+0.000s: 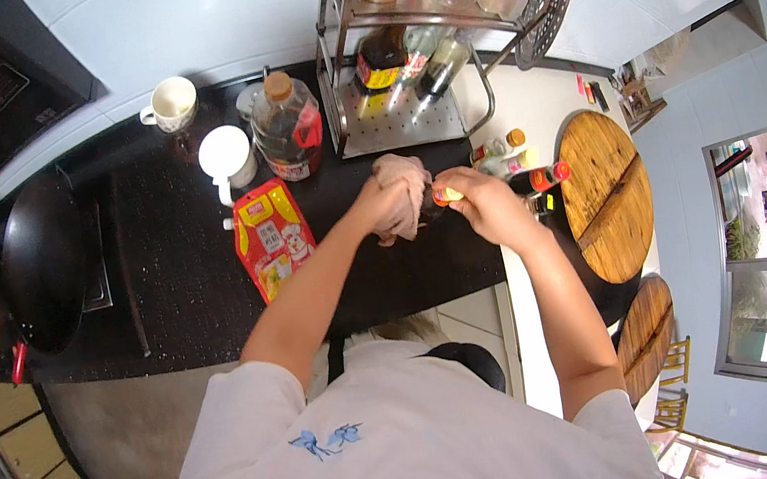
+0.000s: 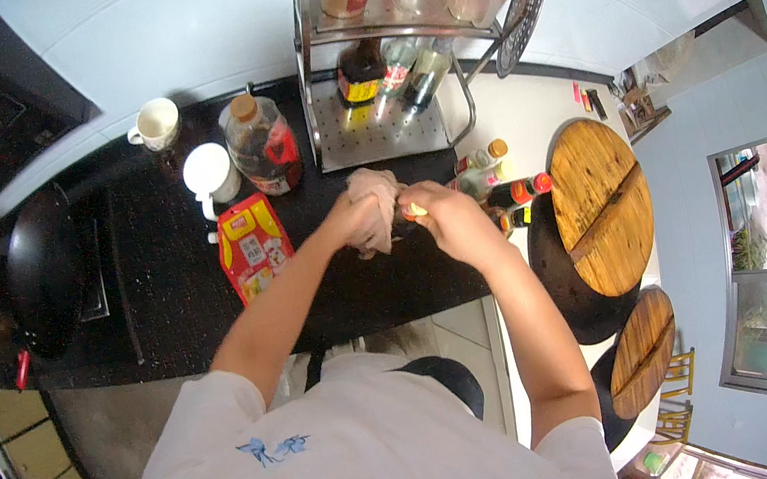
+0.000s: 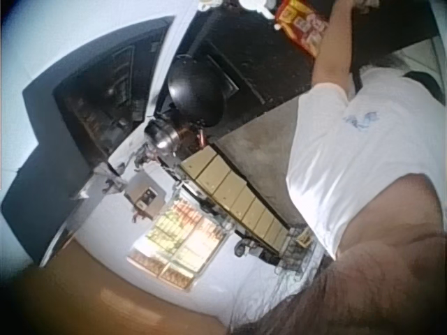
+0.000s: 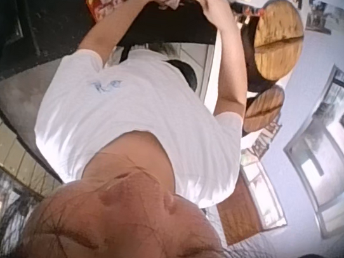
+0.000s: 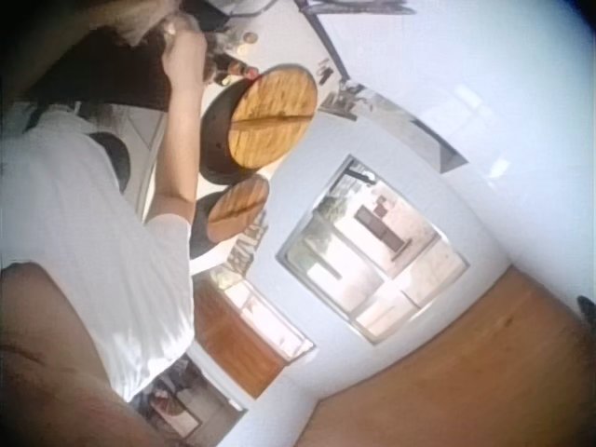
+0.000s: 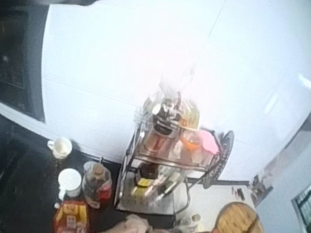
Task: The person wipes a wooden cutting board and the black countertop with a cloth. They then pick up various bottles and containers from a metal spice rack, wipe them individually with the cloth, and place them back on the rack or the counter.
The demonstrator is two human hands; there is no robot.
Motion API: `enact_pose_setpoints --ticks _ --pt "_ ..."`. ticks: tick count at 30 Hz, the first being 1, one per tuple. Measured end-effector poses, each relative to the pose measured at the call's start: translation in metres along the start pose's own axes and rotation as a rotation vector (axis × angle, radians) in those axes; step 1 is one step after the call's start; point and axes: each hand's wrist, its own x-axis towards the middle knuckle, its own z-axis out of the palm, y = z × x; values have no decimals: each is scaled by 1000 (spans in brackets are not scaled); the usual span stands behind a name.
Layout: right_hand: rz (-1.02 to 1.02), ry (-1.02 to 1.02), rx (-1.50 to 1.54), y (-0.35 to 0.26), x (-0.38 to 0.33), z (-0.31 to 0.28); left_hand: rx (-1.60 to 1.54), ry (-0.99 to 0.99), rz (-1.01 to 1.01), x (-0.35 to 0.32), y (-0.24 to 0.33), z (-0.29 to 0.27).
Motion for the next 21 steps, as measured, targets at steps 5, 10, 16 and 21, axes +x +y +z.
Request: enact_pose_setpoints --ticks 5,10,16,21 --pt "135 30 -89 4 -10 6 51 61 167 -20 -23 19" --pt "108 150 -257 22 -13 3 361 58 40 -44 -29 -14" --pt "123 190 -383 38 5 -3 197 156 28 -60 -5 -25" --pt "293 65 -464 54 20 -13 131 190 39 -77 17 -32"
